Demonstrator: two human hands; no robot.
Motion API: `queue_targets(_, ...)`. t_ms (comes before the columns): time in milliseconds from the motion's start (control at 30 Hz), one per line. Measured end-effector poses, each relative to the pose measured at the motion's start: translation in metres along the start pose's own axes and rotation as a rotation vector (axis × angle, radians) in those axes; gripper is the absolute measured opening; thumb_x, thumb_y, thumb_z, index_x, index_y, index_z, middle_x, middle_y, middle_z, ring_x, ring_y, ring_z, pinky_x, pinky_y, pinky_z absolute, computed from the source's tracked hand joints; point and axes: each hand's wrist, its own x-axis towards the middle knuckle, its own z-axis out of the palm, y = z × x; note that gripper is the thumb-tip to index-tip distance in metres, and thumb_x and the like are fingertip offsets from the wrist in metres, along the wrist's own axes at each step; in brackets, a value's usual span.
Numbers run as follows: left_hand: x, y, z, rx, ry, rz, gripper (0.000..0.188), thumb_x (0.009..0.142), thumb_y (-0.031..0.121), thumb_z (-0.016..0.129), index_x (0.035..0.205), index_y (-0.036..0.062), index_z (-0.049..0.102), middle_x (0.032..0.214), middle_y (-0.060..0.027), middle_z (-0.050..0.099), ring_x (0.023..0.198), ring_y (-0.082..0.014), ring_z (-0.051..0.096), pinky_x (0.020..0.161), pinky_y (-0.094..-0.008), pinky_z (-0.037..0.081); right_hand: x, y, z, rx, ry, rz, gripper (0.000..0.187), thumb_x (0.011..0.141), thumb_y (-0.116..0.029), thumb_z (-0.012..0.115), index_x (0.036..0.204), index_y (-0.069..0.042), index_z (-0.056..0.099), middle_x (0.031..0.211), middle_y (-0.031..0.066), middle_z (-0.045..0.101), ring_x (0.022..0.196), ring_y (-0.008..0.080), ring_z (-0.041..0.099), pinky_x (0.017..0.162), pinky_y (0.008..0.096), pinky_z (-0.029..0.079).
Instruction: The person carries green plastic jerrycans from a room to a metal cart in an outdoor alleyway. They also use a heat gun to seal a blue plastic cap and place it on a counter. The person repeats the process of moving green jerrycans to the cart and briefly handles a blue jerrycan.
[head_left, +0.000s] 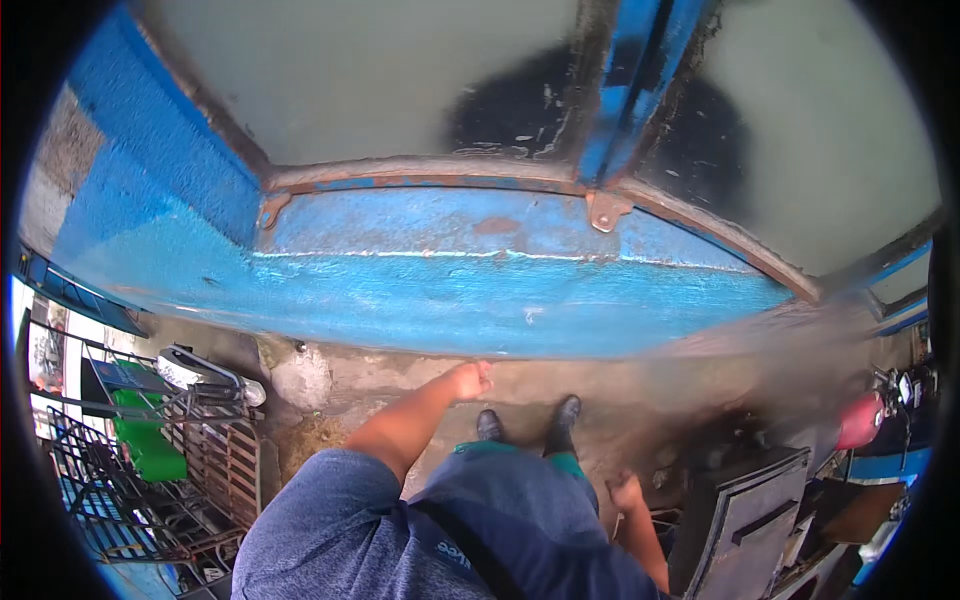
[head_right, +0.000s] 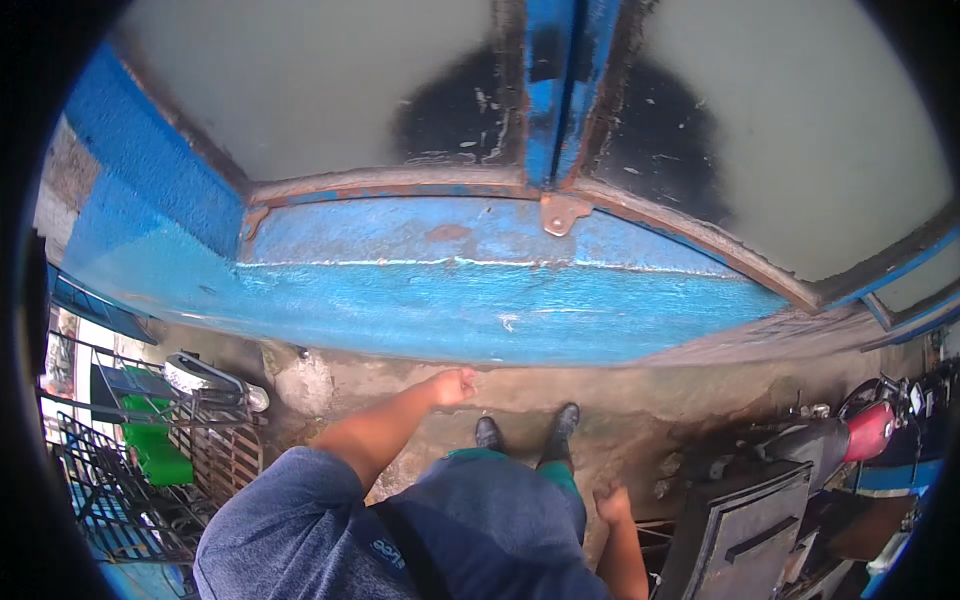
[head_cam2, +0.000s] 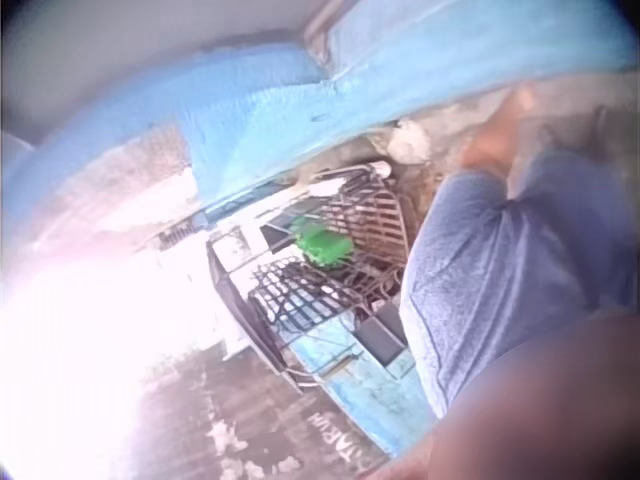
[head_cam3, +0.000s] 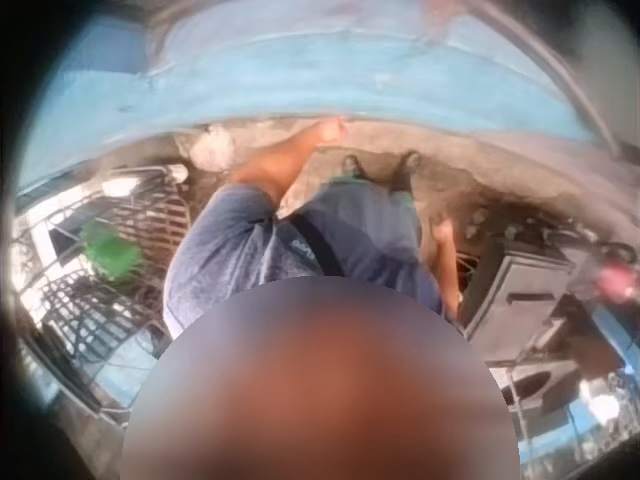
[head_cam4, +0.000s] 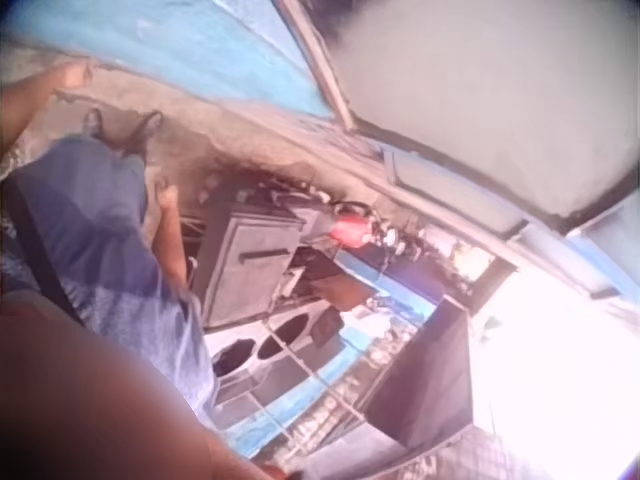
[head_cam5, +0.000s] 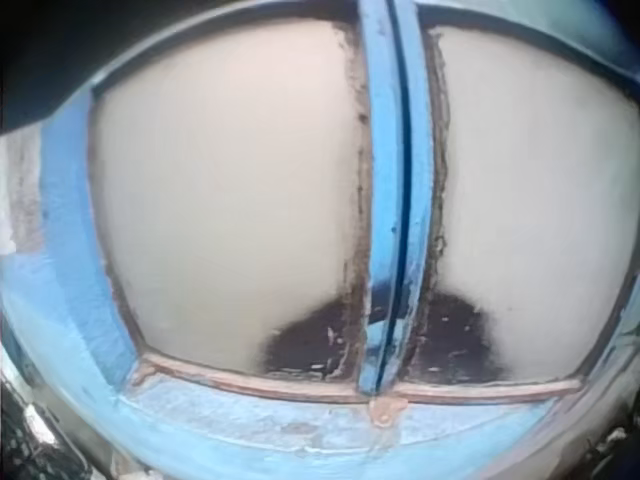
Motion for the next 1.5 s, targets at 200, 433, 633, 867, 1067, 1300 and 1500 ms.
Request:
queue_targets(200, -0.018, -0.06, 0.052, 0.267, 0.004, 0.062, 0.055, 0.083, 0.04, 0.059, 0.122, 0.0022, 0.052, 0.108, -0.0207, 0.063, 0.101, -0.0376, 0.06, 0.088, -0.0437, 0.047, 0.106, -0.055, -0.043, -0.162, -0.199, -0.129, 0.045, 0.08, -0.034, 0.056, 0.116, -0.007, 0.062, 0.123, 0.0202, 0.057, 0.118, 0.0376, 0.05, 0.1, 0.0416, 0.04)
queue_targets(433, -0.116, -0.105, 0.055, -0.043, 0.13, -0.532, 0.069, 0.08, 0.044, 0.065, 0.131, 0.0006, 0.047, 0.112, -0.0177, 0.065, 0.107, -0.0277, 0.061, 0.094, -0.0344, 0.046, 0.208, -0.018, -0.042, -0.519, -0.237, -0.227, 0.043, 0.083, -0.037, 0.048, 0.11, -0.009, 0.066, 0.114, 0.0176, 0.062, 0.107, 0.0351, 0.058, 0.096, 0.0423, 0.044)
queue_targets(633, -0.134, -0.088, 0.081, -0.414, 0.276, -0.716, 0.069, 0.082, 0.045, 0.064, 0.134, 0.0034, 0.046, 0.118, -0.018, 0.062, 0.113, -0.0253, 0.058, 0.098, -0.033, 0.043, 0.262, -0.029, -0.031, -0.689, -0.488, -0.295, 0.045, 0.083, -0.036, 0.051, 0.115, -0.008, 0.064, 0.124, 0.0156, 0.058, 0.117, 0.0299, 0.054, 0.1, 0.0393, 0.042)
queue_targets(867, -0.116, -0.038, 0.098, -0.399, 0.242, -0.681, 0.069, 0.083, 0.044, 0.063, 0.135, 0.003, 0.045, 0.119, -0.0167, 0.062, 0.113, -0.0249, 0.058, 0.097, -0.0331, 0.043, 0.287, -0.059, -0.047, -0.471, -0.502, -0.346, 0.038, 0.085, -0.031, 0.046, 0.104, -0.006, 0.067, 0.113, 0.0197, 0.062, 0.104, 0.0342, 0.06, 0.091, 0.0444, 0.046)
queue_targets(1067, -0.096, 0.017, 0.077, -0.401, 0.273, -0.666, 0.06, 0.086, 0.033, 0.062, 0.134, 0.0007, 0.045, 0.118, -0.0164, 0.062, 0.111, -0.0251, 0.059, 0.094, -0.0346, 0.045, 0.298, -0.06, -0.058, -0.553, -0.561, -0.374, 0.035, 0.083, -0.026, 0.048, 0.104, -0.006, 0.067, 0.109, 0.0197, 0.063, 0.101, 0.0359, 0.061, 0.088, 0.0459, 0.047)
queue_targets(1300, -0.042, 0.02, 0.057, -0.179, 0.134, -0.533, 0.064, 0.085, 0.036, 0.063, 0.134, 0.0002, 0.044, 0.115, -0.0141, 0.065, 0.108, -0.0237, 0.061, 0.092, -0.0337, 0.046, 0.273, -0.027, -0.071, -0.454, -0.473, -0.225, 0.04, 0.079, -0.028, 0.052, 0.109, -0.007, 0.066, 0.118, 0.0166, 0.061, 0.109, 0.032, 0.057, 0.094, 0.0424, 0.045)
queue_targets(1500, 0.015, 0.024, 0.026, -0.057, -0.006, -0.298, 0.064, 0.085, 0.038, 0.062, 0.134, 0.0005, 0.044, 0.115, -0.0161, 0.064, 0.106, -0.0256, 0.062, 0.093, -0.0344, 0.046, 0.257, -0.021, -0.085, -0.527, -0.421, -0.232, 0.039, 0.079, -0.029, 0.051, 0.108, -0.007, 0.067, 0.116, 0.018, 0.061, 0.107, 0.0322, 0.058, 0.093, 0.0418, 0.045)
